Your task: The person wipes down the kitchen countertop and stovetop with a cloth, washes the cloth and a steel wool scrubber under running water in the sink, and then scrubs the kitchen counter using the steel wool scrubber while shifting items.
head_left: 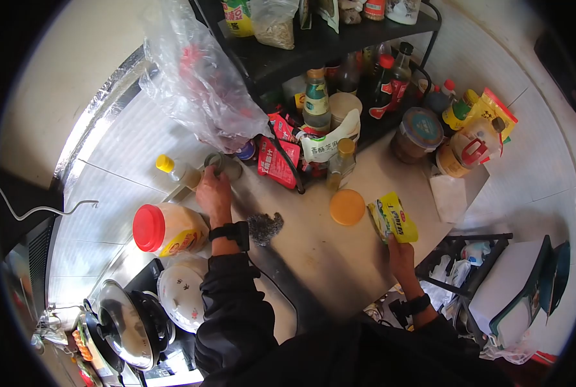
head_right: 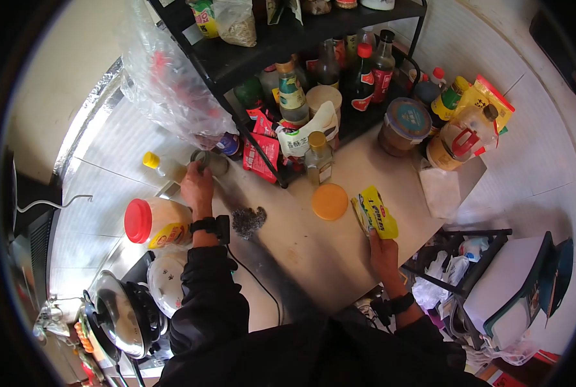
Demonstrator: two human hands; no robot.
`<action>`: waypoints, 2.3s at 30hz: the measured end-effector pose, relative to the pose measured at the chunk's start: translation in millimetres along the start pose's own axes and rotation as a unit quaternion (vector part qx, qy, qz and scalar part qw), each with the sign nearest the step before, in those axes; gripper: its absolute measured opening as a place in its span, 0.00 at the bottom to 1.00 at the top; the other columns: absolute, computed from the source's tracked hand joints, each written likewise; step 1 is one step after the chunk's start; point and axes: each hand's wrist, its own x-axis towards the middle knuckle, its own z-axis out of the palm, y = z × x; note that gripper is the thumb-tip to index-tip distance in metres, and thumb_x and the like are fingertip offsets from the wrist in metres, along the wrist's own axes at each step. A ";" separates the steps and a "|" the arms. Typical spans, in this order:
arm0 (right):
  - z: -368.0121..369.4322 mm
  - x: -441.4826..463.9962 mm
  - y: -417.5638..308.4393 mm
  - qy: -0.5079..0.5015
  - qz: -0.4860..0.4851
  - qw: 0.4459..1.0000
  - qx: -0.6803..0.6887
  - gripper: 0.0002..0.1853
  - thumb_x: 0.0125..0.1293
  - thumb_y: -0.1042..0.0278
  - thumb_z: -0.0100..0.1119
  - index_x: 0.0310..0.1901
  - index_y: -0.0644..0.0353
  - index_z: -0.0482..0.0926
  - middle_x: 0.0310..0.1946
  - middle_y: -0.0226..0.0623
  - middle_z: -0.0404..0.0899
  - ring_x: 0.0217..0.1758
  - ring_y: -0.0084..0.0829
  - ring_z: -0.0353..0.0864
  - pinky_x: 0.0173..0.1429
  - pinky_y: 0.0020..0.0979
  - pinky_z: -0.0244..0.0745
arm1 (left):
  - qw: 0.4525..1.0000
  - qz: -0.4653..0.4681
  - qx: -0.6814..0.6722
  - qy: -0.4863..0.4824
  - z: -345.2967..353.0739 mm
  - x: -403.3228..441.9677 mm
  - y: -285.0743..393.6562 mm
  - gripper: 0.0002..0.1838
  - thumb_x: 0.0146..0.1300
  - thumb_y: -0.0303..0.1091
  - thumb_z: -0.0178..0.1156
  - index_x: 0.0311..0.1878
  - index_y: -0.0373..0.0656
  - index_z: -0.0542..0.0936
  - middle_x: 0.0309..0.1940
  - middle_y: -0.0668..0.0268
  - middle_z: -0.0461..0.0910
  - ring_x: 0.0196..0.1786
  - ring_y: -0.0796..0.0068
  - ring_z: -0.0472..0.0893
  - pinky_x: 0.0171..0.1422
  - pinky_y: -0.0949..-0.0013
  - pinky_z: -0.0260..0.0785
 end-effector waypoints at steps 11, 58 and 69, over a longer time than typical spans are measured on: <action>-8.7 -5.3 -10.1 -0.004 -0.001 1.000 0.002 0.21 0.74 0.57 0.49 0.43 0.73 0.77 0.24 0.49 0.79 0.27 0.36 0.80 0.35 0.37 0.71 | 0.975 0.108 -0.155 0.117 13.0 36.9 50.2 0.29 0.51 0.46 0.71 0.55 0.43 0.78 0.44 0.51 0.83 0.45 0.46 0.82 0.48 0.53 0.75; -4.2 -17.6 -43.0 0.024 -0.002 0.996 0.081 0.20 0.74 0.59 0.53 0.46 0.73 0.78 0.25 0.37 0.78 0.29 0.20 0.72 0.36 0.28 0.70 | 0.971 0.173 -0.140 -0.083 35.6 -106.1 91.6 0.16 0.51 0.34 0.65 0.44 0.45 0.77 0.41 0.57 0.79 0.43 0.49 0.80 0.44 0.49 0.75; 15.6 -23.1 -68.4 -0.023 -0.021 0.981 0.193 0.20 0.75 0.58 0.52 0.49 0.71 0.78 0.32 0.33 0.80 0.33 0.18 0.72 0.38 0.25 0.70 | 0.957 -0.002 -0.290 -0.008 -27.9 -103.4 63.5 0.09 0.65 0.36 0.56 0.41 0.41 0.79 0.36 0.54 0.82 0.36 0.57 0.82 0.43 0.59 0.73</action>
